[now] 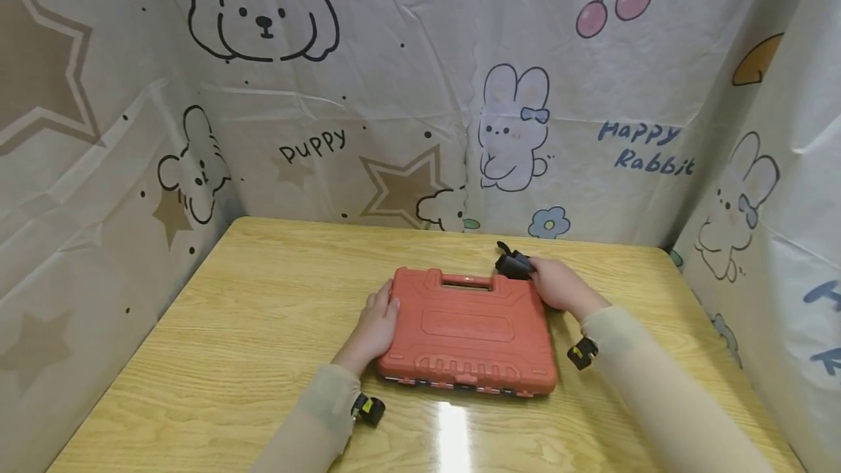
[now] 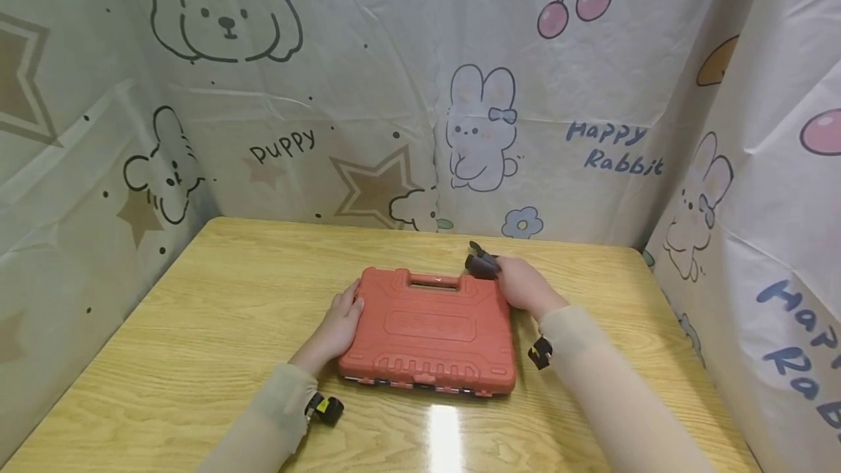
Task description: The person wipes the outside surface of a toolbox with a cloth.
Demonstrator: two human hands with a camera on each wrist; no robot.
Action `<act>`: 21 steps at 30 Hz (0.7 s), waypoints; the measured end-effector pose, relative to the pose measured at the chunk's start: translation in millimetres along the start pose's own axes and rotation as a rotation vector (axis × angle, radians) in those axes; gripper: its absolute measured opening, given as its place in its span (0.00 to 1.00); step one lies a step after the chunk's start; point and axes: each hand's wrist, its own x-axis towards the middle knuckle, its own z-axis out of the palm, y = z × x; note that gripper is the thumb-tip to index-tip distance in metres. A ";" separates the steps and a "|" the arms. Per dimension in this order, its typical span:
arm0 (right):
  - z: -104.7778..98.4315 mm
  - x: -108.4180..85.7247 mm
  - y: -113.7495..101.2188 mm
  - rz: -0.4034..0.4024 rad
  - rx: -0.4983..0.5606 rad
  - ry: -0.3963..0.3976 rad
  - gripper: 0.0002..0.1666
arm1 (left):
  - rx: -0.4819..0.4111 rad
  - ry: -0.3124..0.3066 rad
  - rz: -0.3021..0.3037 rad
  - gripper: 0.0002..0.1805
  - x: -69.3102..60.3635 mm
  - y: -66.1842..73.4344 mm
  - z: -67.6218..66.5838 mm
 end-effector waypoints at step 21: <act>7.4 -12.9 -5.2 0.155 0.099 0.094 0.15 | -0.013 0.014 0.007 0.30 -1.9 1.2 0.0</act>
